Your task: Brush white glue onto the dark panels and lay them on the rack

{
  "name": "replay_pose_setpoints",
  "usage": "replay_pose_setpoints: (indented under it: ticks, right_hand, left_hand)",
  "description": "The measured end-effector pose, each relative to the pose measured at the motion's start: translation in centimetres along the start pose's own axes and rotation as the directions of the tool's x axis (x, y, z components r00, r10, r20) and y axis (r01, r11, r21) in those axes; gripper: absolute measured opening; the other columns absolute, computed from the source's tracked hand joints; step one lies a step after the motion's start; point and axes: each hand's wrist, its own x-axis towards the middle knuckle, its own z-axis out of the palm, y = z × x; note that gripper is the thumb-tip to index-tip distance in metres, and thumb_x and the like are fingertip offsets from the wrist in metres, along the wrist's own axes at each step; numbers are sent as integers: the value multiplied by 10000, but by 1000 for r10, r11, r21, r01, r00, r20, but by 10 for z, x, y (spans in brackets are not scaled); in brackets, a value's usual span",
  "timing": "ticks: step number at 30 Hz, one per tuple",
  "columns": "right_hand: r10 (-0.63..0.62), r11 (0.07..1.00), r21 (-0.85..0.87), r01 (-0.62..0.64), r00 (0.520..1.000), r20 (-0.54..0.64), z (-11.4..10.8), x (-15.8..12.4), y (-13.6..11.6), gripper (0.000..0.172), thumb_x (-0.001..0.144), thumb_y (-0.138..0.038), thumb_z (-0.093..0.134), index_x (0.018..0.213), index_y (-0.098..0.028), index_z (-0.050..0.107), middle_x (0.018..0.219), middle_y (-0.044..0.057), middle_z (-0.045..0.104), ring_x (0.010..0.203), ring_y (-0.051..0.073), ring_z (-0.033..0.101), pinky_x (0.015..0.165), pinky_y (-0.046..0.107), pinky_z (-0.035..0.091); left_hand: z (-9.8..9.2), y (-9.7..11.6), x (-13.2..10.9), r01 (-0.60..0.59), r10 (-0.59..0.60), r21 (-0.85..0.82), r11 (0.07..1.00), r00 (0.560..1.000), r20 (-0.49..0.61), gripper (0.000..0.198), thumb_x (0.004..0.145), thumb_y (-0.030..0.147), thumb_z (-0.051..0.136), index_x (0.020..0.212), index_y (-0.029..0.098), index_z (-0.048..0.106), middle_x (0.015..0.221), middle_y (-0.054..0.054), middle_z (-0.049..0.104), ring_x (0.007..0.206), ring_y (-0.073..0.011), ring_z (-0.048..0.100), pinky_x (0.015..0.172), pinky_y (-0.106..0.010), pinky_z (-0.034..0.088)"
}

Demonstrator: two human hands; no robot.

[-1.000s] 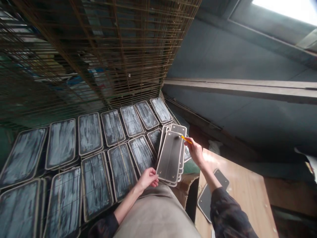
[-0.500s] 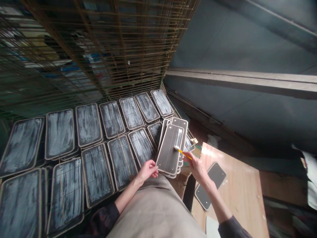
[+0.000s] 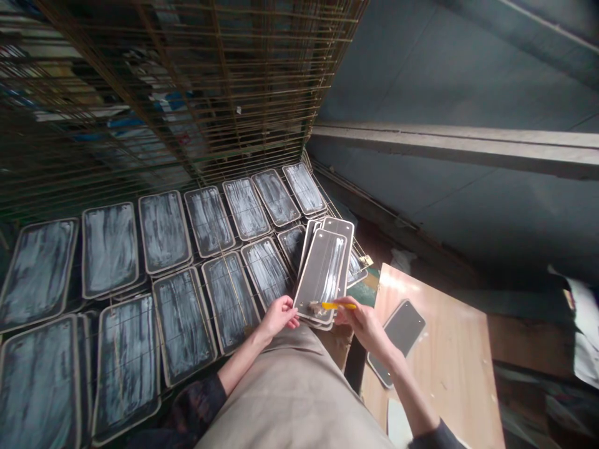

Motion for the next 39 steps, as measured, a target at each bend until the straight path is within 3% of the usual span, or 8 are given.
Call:
replay_pose_setpoints:
  ticks: [7, 15, 19, 25, 28, 32, 35, 39]
  right_hand:
    - [-177, 983, -114, 147, 924, -338, -32, 85, 22, 342, 926, -448, 386, 1069, -195, 567, 746, 33, 673, 688, 167, 668, 673, 303, 537]
    - [-348, 868, -462, 182, 887, -303, -35, 140, 9, 283, 945, -373, 384, 1105, -221, 562, 820, 29, 700, 739, 170, 671, 665, 262, 481]
    - [-332, 838, -517, 175, 915, -229, -27, 138, 11, 264, 940, -351, 400, 1102, -221, 564, 823, 34, 706, 724, 172, 672, 638, 252, 471]
    - [-238, 914, -349, 206, 970, -53, -29, 104, 9, 256, 943, -350, 387, 1081, -237, 570, 734, -9, 699, 666, 147, 674, 645, 241, 494]
    - [-237, 935, -300, 191, 964, -123, -35, 109, 2, 276, 946, -376, 377, 1083, -230, 568, 733, -7, 697, 658, 143, 675, 659, 242, 501]
    - [-272, 904, -401, 149, 923, -271, -38, 137, 0, 280, 942, -376, 388, 1083, -222, 575, 775, 14, 703, 686, 155, 680, 641, 242, 488]
    - [-302, 866, -473, 159, 922, -243, -32, 146, 5, 264, 943, -346, 387, 1087, -223, 572, 806, 24, 705, 709, 164, 679, 641, 248, 479]
    - [-284, 857, -481, 184, 948, -142, -14, 120, 10, 257, 946, -326, 384, 1112, -230, 555, 849, 35, 704, 758, 172, 676, 649, 249, 473]
  left_hand:
    - [2, 10, 0, -2, 1, -31, 1000, 1000, -12, 335, 698, 387, 674, 796, 166, 443, 608, -13, 627, 481, -144, 631, 444, -220, 484]
    - [4, 11, 0, -38, 36, -17, 999, 996, -78, 379, 713, 323, 635, 997, 174, 433, 566, 41, 582, 419, -137, 593, 380, -198, 434]
    - [5, 10, -1, -111, 112, 16, 994, 989, -93, 523, 732, 304, 608, 1204, 172, 424, 575, 54, 565, 424, -128, 589, 389, -196, 434]
    - [6, 6, 2, -94, 95, 11, 996, 990, -101, 628, 722, 292, 616, 1307, 159, 428, 567, 64, 541, 430, -111, 585, 394, -182, 430]
    - [6, 7, 2, -83, 84, 13, 996, 991, -104, 660, 725, 283, 611, 1339, 152, 408, 549, 76, 517, 425, -113, 578, 393, -191, 433]
    - [6, 8, 1, -91, 92, 18, 996, 991, -92, 670, 734, 282, 605, 1352, 134, 392, 562, 70, 522, 430, -115, 577, 400, -201, 445]
    - [5, 8, 1, -104, 106, 24, 994, 991, -82, 654, 744, 275, 597, 1351, 137, 395, 568, 64, 528, 436, -112, 580, 405, -196, 447]
    - [5, 8, 1, -99, 100, 15, 995, 992, -80, 658, 743, 265, 599, 1354, 131, 396, 561, 63, 527, 431, -116, 575, 399, -200, 445]
